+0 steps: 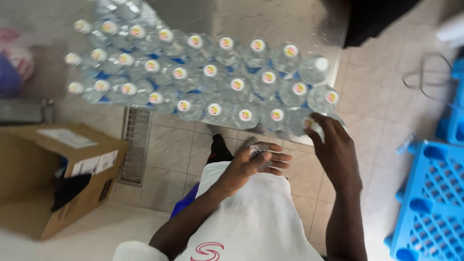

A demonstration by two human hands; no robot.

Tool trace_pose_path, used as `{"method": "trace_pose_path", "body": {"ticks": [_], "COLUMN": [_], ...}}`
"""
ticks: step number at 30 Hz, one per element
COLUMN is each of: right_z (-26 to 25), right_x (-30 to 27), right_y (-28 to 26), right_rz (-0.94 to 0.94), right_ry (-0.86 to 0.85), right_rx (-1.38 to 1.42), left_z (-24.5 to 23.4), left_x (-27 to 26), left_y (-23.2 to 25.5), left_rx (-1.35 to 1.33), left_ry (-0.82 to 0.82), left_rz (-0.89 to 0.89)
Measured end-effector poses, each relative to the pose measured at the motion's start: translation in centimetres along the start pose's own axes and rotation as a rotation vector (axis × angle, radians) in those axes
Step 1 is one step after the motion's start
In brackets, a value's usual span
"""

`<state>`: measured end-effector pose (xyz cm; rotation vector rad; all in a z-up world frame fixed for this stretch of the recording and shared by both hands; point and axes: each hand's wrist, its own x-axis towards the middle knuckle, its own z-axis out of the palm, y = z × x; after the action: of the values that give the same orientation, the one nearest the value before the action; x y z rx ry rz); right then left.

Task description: Applying small circular labels to the caps of water bottles arranged in a large pack on a metal table.

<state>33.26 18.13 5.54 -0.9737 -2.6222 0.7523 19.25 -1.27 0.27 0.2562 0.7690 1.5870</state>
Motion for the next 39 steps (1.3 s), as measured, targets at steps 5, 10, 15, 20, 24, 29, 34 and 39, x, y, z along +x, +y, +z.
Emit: {"method": "trace_pose_path", "body": {"ticks": [5, 10, 15, 20, 24, 29, 34, 39], "right_z": [-0.8, -1.0, -0.6, -0.4, -0.9, -2.5, -0.7, -0.6], "right_x": [1.2, 1.7, 1.6, 2.0, 2.5, 0.4, -1.1, -1.3], "right_y": [-0.1, 0.8, 1.3, 1.1, 0.7, -2.5, -3.3, -2.7], "right_rz": [-0.210, -0.234, -0.198, -0.120, -0.125, -0.144, -0.060, 0.170], "right_ry": [-0.109, -0.164, -0.147, -0.230, -0.265, -0.115, -0.181, -0.240], "right_rx": [-0.168, -0.217, -0.164, -0.195, -0.169, 0.057, 0.345, 0.708], "left_z": [0.3, 0.4, 0.5, -0.3, -0.1, -0.5, -0.2, 0.0], "left_x": [0.1, 0.6, 0.8, 1.8, 2.7, 3.4, 3.8, 4.2], "left_y": [-0.5, -1.4, 0.4, 1.0, 0.9, 0.7, 1.6, 2.0], "left_rx": [0.022, -0.040, 0.094, 0.199, 0.305, 0.377, 0.609, 0.734], "left_ry": [0.018, -0.027, -0.018, -0.061, -0.036, -0.012, -0.073, -0.147], "left_rz": [0.057, 0.034, 0.021, 0.016, -0.018, -0.053, -0.072, -0.163]}}
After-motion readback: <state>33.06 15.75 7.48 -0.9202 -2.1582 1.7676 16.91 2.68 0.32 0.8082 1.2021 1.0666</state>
